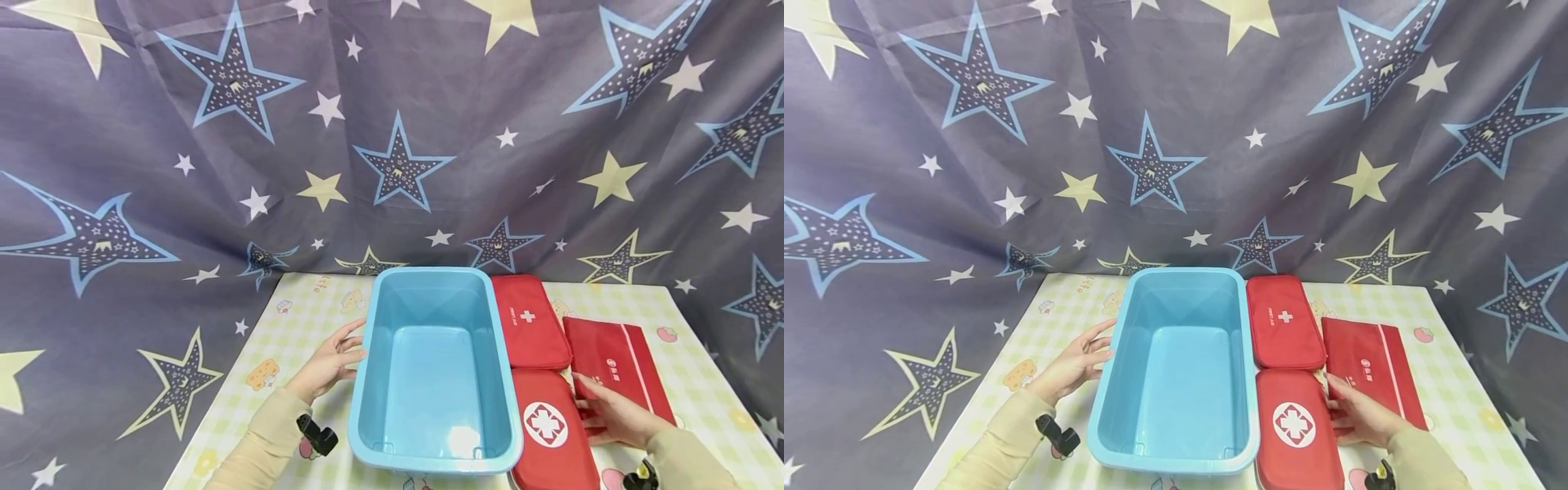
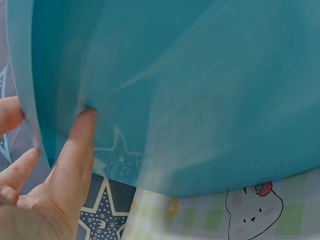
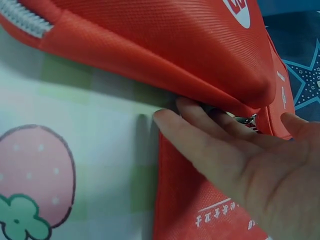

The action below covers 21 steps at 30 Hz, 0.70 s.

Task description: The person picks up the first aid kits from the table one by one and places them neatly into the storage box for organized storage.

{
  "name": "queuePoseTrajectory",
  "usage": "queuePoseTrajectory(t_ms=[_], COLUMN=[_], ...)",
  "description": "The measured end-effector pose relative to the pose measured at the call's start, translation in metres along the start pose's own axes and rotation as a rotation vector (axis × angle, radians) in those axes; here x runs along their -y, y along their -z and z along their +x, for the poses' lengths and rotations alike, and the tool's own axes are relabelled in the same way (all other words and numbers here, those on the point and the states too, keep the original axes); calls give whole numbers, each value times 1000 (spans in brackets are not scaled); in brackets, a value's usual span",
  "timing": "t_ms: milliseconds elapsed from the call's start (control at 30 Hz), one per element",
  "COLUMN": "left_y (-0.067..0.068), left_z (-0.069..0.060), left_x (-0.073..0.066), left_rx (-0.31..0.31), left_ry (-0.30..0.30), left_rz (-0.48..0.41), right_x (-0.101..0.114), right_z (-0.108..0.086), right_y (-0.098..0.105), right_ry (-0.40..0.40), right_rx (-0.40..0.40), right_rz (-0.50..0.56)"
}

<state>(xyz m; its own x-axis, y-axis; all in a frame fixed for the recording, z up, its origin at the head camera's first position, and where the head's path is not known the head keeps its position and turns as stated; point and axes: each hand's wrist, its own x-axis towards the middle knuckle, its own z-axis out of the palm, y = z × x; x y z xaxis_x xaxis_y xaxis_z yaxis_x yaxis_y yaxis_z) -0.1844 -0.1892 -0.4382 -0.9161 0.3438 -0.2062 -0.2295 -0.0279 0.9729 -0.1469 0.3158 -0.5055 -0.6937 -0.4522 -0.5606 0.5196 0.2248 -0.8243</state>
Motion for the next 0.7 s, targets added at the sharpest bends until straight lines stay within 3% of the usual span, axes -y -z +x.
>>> queuePoseTrajectory(t_ms=[233, 700], left_y=[0, 0], left_z=[0, 1], left_x=[2, 2], left_rx=[-10, -19], left_ry=[9, 16], left_rz=[16, 7], right_x=[-3, 0], right_z=[5, 9], right_y=[-5, -13], right_ry=[-23, -18], right_rx=[-64, -57], right_rz=[-12, -21])
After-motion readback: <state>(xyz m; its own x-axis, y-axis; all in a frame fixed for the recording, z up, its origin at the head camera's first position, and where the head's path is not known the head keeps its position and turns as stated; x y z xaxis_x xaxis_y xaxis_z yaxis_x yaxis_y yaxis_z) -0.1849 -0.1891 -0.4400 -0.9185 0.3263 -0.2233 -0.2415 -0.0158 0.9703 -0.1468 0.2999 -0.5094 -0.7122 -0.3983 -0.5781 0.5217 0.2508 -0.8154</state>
